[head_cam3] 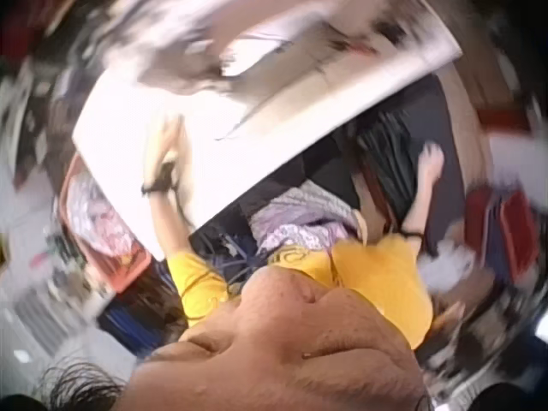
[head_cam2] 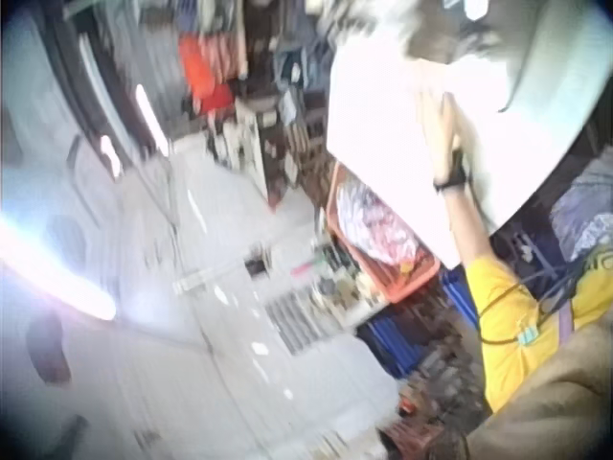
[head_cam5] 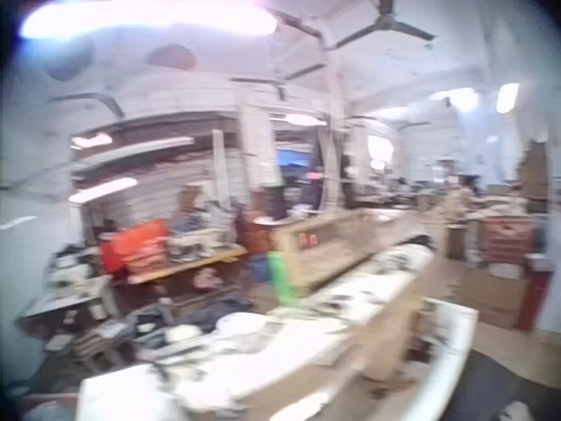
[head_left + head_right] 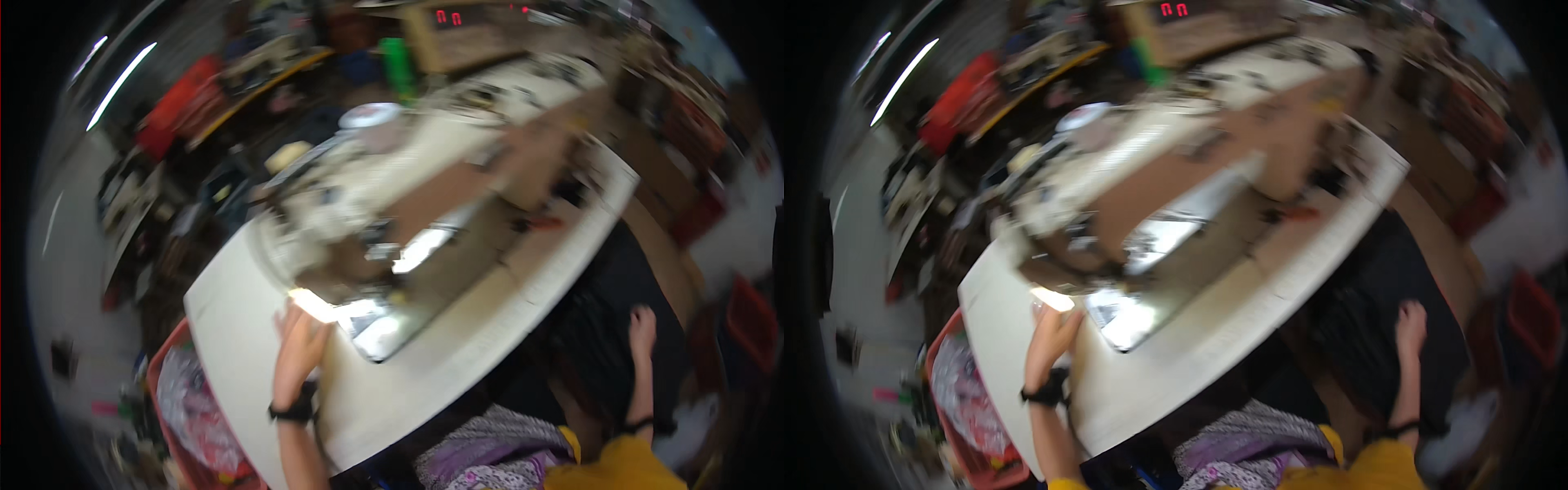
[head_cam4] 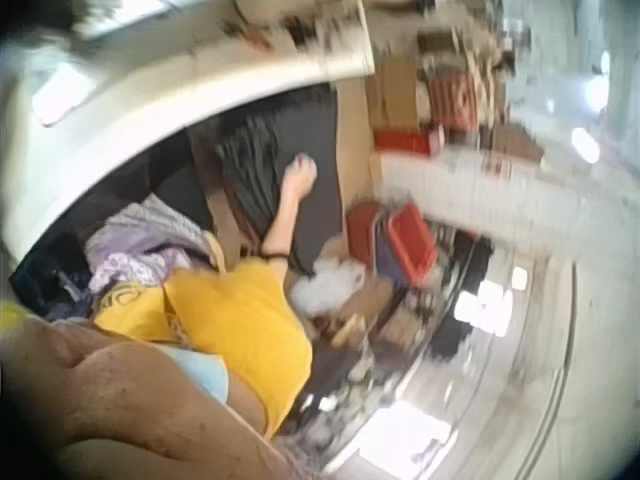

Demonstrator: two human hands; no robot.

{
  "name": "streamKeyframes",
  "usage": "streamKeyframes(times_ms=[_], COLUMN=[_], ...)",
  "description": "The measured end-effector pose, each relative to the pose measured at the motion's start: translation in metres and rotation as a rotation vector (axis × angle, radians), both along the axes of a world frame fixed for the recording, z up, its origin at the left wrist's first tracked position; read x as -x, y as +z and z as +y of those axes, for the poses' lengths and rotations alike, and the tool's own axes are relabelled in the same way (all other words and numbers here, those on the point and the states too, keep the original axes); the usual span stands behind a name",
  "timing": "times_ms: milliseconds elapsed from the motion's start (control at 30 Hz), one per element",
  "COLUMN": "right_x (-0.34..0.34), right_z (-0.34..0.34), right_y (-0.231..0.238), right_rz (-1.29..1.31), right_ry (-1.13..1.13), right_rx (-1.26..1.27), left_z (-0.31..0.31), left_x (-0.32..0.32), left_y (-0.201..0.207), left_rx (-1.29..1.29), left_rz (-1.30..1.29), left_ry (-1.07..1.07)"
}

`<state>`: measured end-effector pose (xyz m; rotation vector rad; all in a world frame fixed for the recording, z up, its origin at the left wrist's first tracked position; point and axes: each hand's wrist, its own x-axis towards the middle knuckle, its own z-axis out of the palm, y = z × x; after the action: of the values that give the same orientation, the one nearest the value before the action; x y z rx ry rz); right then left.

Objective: The recorder is operating an industrial sewing machine to stitch a black fabric bag.

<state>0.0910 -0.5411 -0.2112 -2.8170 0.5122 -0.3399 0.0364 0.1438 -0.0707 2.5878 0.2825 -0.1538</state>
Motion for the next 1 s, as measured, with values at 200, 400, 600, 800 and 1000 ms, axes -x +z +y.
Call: streamKeyframes(times_ms=[200, 400, 600, 800, 1000], right_x=[-0.007, 0.016, 0.039, 0.027, 0.050], right_z=[0.051, 0.037, 0.058, 0.039, 0.064], right_y=[0.050, 0.042, 0.055, 0.099, 0.170], right_rz=[-0.245, 0.101, -0.018, -0.195, -0.429], right_ry=[0.210, 0.324, 0.472, 0.302, 0.194], right_rx=[-0.154, -0.063, 0.023, -0.265, -0.387], left_z=[-0.041, -0.085, -0.126, -0.180, -0.299], left_x=[0.102, 0.115, 0.094, 0.068, 0.038], left_y=[0.011, 0.026, 0.037, 0.033, -0.019], left_rx=[-0.139, 0.039, 0.052, 0.151, 0.838], left_rz=[-0.155, -0.073, -0.083, -0.218, -0.102], left_ry=[-0.069, -0.114, -0.230, -0.212, -0.408])
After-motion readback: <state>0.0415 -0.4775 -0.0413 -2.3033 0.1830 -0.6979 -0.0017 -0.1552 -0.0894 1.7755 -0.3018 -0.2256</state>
